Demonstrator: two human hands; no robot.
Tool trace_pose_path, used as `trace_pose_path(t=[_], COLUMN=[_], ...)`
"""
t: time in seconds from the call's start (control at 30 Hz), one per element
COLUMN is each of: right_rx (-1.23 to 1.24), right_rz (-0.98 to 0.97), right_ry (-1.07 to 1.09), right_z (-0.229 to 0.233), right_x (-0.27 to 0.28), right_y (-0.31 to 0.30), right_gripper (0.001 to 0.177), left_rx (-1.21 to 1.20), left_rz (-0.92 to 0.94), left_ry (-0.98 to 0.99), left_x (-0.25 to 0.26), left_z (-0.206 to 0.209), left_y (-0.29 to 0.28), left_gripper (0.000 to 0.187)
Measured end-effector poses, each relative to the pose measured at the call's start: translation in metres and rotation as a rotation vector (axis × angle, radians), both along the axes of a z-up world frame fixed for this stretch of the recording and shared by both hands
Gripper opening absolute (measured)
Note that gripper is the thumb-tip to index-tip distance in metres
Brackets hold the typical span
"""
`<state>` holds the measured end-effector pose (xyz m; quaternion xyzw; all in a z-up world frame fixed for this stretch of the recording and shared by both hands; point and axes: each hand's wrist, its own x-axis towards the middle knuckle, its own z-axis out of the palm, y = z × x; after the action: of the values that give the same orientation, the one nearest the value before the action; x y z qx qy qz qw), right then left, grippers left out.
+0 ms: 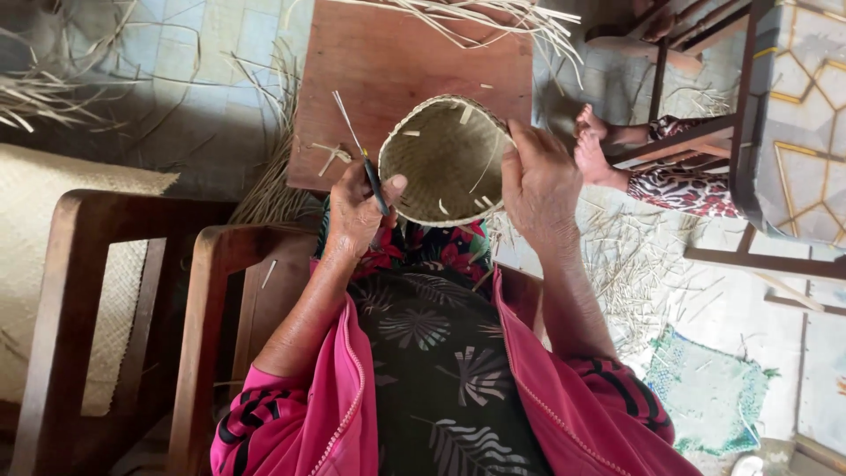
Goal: Trimming the excess straw from the rim of a hand-woven basket using scissors to finish the product.
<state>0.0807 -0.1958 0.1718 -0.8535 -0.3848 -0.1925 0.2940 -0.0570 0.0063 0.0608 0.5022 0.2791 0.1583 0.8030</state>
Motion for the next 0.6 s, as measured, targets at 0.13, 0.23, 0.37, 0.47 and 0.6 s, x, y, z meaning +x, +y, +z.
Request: trace_pose_path(t=[0.13, 0.23, 0.37, 0.47, 0.6], right_rx=[-0.211, -0.28, -0.275, -0.171, 0.044], right_rz=[0.008, 0.073, 0.212, 0.294, 0.31], right_ry=[-0.207, -0.253, 0.005, 0.059, 0.123], right_z=[0.02, 0.03, 0.048, 0.047, 0.037], right_x=[0.004, 0.006, -0.003, -0.007, -0.01], right_y=[0.013, 0.027, 0.051, 0.05, 0.04], right_gripper=[0.029, 0.029, 0.036, 0.052, 0.051], left_rx=[0.016, -0.024, -0.149, -0.228, -0.29], left_rz=[0.147, 0.178, 0.081, 0.052, 0.01], left_ry=[-0.151, -0.222, -0.211, -0.17, -0.206], left_x=[0.003, 0.004, 0.0, 0.001, 0.0], left_z=[-0.022, -0.037, -0.05, -0.046, -0.029], left_y=[0.006, 0.009, 0.01, 0.007, 0.008], left_gripper=[0.043, 0.043, 0.042, 0.045, 0.037])
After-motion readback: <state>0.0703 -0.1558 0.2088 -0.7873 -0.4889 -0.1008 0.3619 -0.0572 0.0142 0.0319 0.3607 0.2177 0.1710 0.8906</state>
